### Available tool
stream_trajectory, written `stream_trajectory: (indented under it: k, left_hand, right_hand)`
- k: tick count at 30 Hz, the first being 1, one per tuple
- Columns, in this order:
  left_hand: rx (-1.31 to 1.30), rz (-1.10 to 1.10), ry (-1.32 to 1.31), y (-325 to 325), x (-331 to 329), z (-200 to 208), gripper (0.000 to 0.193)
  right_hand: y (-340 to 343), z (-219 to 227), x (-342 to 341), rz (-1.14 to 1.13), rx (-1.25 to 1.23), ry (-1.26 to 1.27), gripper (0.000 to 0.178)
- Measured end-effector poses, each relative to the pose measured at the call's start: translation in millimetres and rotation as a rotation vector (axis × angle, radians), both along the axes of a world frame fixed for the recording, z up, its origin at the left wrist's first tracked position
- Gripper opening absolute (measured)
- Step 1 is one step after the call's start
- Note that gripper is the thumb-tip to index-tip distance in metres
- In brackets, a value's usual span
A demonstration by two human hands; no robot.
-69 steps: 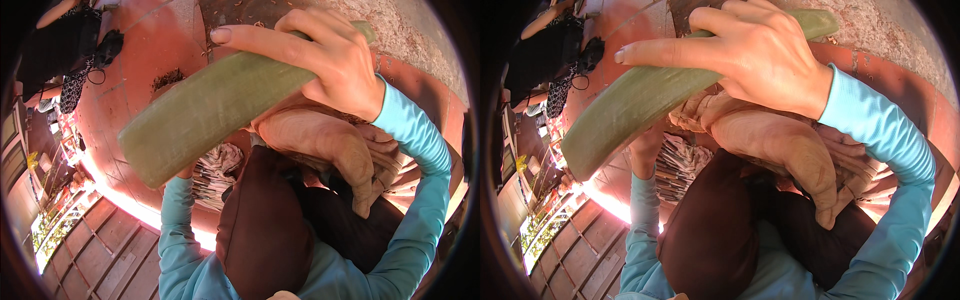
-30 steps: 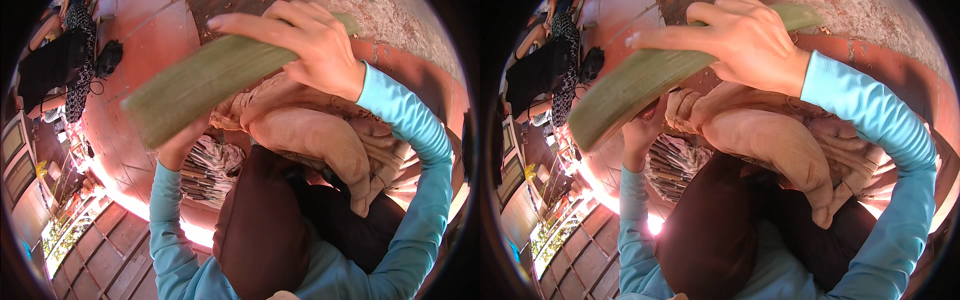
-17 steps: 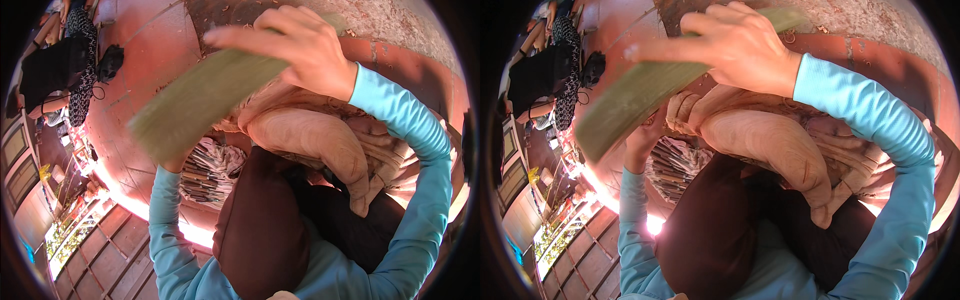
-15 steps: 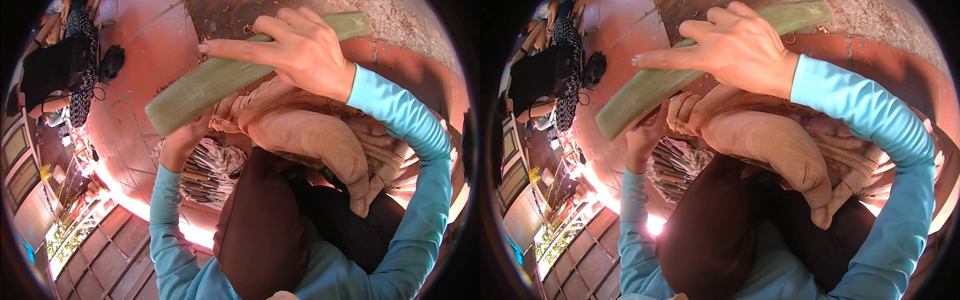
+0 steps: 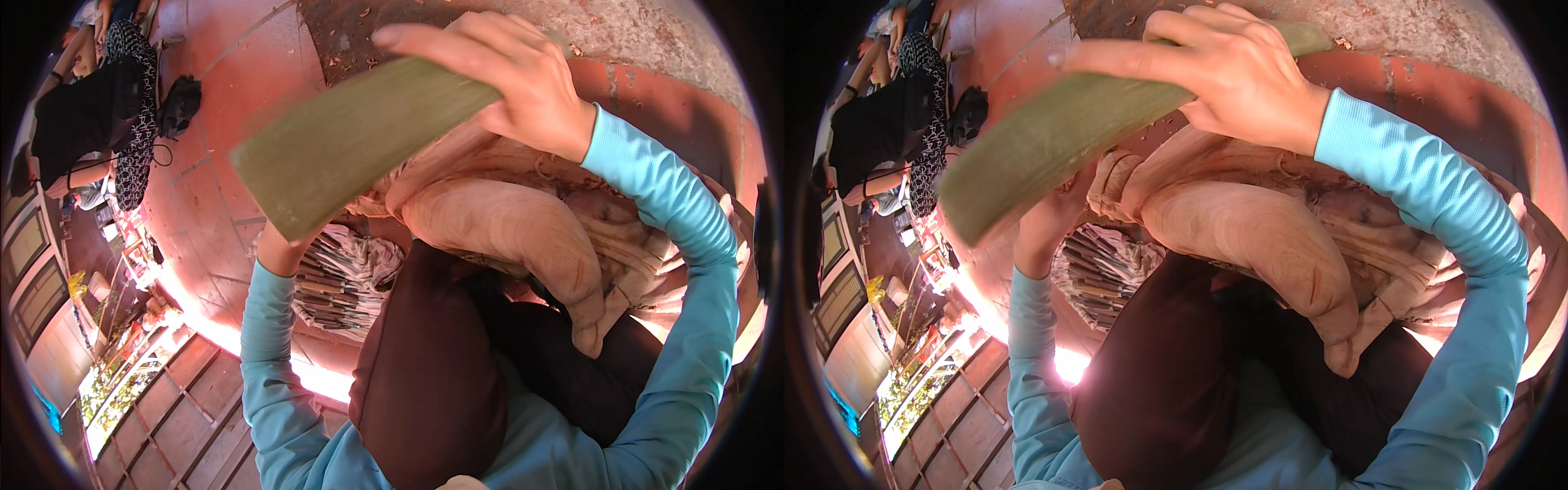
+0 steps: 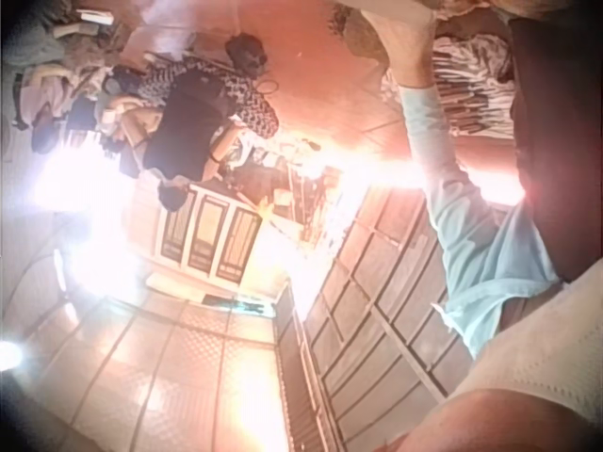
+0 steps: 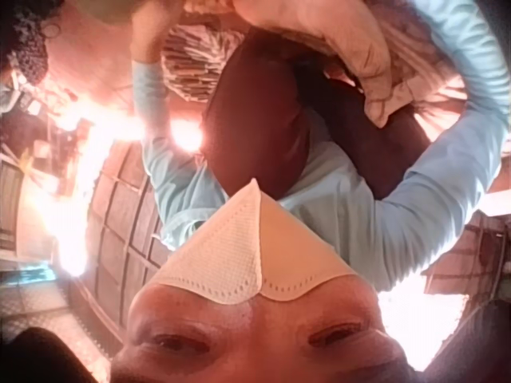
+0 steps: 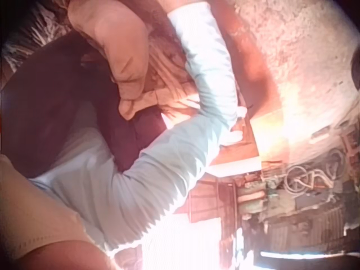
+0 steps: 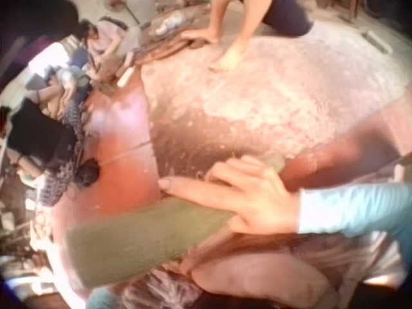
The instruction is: The person carves a wooden sculpture of a figure using a chisel and a wooden mallet. They repeatedly strike the chisel to shape the wood, focusing on the torso and limbs of the figure.
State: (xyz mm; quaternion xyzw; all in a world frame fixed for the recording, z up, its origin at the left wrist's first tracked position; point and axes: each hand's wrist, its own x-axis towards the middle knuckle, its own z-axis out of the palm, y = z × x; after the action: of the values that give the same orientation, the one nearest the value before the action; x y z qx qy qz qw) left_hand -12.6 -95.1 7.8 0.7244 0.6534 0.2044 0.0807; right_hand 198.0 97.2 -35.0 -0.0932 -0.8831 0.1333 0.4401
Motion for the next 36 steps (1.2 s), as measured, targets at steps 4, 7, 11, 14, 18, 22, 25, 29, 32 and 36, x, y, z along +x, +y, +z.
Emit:
stream_trajectory:
  k: [4, 7, 11, 14, 18, 22, 25, 29, 32, 36]
  left_hand:
    - [-0.134, 0.047, -0.017, 12.1, 15.0, 12.4, 0.017]
    - [-0.117, 0.068, -0.056, 10.5, 10.0, 3.7, 0.017]
    - [-0.188, 0.099, -0.032, 18.5, 18.8, 14.4, 0.017]
    - [-0.212, 0.115, -0.026, 19.3, 20.9, 14.3, 0.018]
    - [-0.158, 0.044, -0.033, 17.6, 14.0, 10.4, 0.020]
    - [-0.237, 0.122, -0.063, 21.5, 19.9, 15.2, 0.020]
    - [-0.217, 0.095, -0.027, 20.0, 17.3, 14.8, 0.020]
    - [-0.211, 0.133, -0.060, 19.2, 17.1, 14.4, 0.020]
    - [-0.121, 0.045, -0.014, 18.7, 15.8, 12.8, 0.018]
    - [-0.182, 0.102, -0.062, 17.3, 16.1, 10.3, 0.018]
  right_hand:
    - [1.2, 22.4, 12.5, -0.002, 0.090, -0.245, 0.067]
    - [4.2, 5.8, 5.3, -0.021, 0.033, -0.045, 0.067]
    - [3.9, 19.8, 14.0, 0.021, 0.035, -0.300, 0.070]
    - [4.5, 24.7, 17.4, -0.019, -0.012, -0.303, 0.073]
    - [3.9, 18.7, 14.9, 0.019, -0.077, -0.158, 0.074]
    - [6.5, 29.3, 13.8, -0.021, 0.017, -0.282, 0.074]
    - [10.2, 10.6, 10.5, 0.014, -0.023, -0.155, 0.075]
    - [3.9, 33.0, 12.6, -0.019, 0.031, -0.380, 0.075]
    - [6.7, 20.9, 10.3, 0.037, -0.032, -0.247, 0.073]
    - [3.5, 33.3, 11.7, 0.024, 0.040, -0.355, 0.074]
